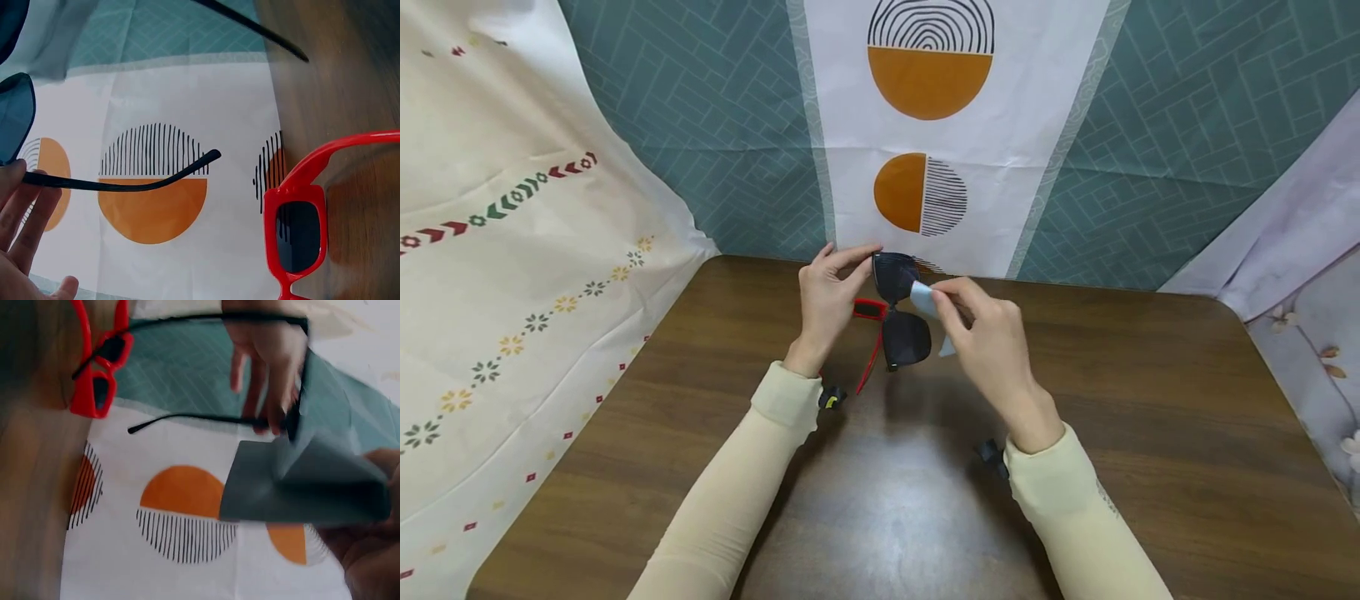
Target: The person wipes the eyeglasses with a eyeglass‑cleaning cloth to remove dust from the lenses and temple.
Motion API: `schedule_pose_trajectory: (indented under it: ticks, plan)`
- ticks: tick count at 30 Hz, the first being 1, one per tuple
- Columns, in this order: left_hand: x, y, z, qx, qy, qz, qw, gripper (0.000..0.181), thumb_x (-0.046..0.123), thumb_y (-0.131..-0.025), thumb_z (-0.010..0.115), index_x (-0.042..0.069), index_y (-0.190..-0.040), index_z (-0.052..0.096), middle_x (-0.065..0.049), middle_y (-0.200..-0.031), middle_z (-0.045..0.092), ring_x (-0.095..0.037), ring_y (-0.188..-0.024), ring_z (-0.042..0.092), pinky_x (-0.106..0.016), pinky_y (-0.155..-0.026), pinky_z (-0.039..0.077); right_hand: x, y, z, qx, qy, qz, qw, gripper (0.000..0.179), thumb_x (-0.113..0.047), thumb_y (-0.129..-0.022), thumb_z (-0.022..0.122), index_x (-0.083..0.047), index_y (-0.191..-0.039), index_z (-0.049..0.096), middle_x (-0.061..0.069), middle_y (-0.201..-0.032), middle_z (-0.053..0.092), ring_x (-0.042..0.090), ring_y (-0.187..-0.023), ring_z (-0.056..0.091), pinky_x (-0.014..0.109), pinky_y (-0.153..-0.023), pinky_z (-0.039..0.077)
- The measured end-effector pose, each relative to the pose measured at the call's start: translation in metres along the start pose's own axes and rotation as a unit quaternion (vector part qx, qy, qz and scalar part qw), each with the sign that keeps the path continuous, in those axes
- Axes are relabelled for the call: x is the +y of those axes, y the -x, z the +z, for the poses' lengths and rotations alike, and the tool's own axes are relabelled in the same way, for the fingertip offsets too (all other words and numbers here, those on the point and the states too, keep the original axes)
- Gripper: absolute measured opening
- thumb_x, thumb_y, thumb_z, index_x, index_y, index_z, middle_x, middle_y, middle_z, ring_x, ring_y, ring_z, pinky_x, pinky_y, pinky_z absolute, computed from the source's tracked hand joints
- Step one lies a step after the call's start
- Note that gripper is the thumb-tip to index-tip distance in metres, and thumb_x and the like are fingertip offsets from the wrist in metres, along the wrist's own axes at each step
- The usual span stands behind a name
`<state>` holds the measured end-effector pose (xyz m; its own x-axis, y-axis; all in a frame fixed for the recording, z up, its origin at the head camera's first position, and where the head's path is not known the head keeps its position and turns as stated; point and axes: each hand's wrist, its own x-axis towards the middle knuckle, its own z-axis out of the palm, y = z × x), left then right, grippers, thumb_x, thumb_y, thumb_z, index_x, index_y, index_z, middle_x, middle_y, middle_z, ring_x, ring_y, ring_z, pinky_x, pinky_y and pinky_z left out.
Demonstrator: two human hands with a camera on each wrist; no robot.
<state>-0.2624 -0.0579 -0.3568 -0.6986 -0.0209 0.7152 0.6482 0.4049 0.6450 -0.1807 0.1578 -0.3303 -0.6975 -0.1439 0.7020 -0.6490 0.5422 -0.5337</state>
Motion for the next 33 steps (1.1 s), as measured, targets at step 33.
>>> schedule_pose_trajectory:
  ticks: [33]
  plan:
    - [-0.009, -0.009, -0.019, 0.107, -0.001, -0.042, 0.9934, 0.012, 0.01, -0.095, 0.076, 0.007, -0.104, 0.083, -0.008, -0.093, 0.08, -0.023, -0.08, 0.075, -0.039, -0.119, 0.034, -0.008, 0.0, -0.02, -0.232, -0.022, -0.06, 0.9707, 0.013, -0.005, -0.095, 0.075, -0.014, -0.104, 0.077, -0.008, -0.093, 0.076, 0.003, -0.074, 0.066, 0.022, -0.066, 0.051]
